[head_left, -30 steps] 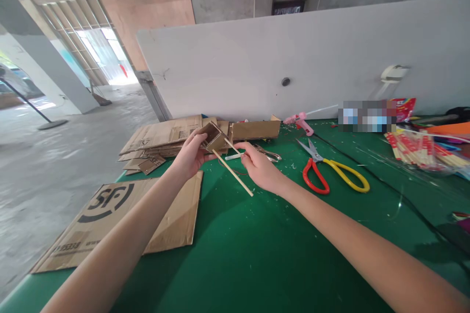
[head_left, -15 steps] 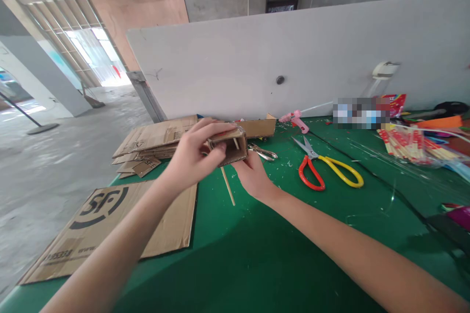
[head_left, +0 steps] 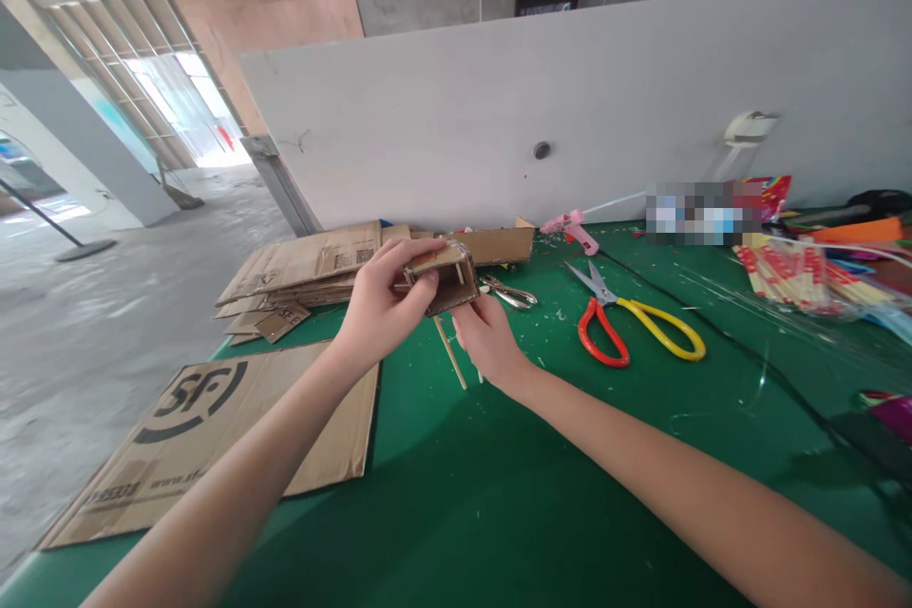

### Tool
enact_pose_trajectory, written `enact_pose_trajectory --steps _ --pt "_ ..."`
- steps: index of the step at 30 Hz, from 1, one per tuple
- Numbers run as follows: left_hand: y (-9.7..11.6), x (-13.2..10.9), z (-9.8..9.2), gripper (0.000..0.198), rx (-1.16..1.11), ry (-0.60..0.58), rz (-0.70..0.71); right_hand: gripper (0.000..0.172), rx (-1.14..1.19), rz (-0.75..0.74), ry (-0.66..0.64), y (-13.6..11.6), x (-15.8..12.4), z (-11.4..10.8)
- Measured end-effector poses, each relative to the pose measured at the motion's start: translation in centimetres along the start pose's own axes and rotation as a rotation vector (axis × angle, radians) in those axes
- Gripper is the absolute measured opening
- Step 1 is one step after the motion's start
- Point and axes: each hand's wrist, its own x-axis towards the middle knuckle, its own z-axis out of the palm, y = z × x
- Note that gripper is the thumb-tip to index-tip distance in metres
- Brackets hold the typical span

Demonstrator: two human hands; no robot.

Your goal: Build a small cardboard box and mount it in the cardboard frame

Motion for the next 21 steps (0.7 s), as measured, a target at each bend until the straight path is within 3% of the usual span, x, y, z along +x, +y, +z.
enact_pose_trajectory --steps 4,11,15,19,21 --pt "0.1 0.1 -0.4 0.03 0.019 0.003 -0.028 0.032 -0.019 -0.058 0.015 0.2 0.0 0.4" --pt "0.3 0.1 -1.6 0.034 0.074 -0.051 0.131 0.035 0.002 -0.01 -0.093 -0.4 -0.4 -0.2" --pt "0.5 0.1 -1.6 0.036 0.077 -0.056 0.13 0.037 -0.068 -0.003 -0.087 -0.5 -0.6 -0.6" --pt "0.6 0.1 -1.2 0.038 0.088 -0.062 0.131 0.033 -0.108 -0.017 -0.06 -0.4 -0.7 -0.5" --pt "0.6 0.2 -1.4 0.039 0.122 -0.073 0.16 0.026 -0.115 -0.047 -0.108 -0.4 -0.6 -0.7"
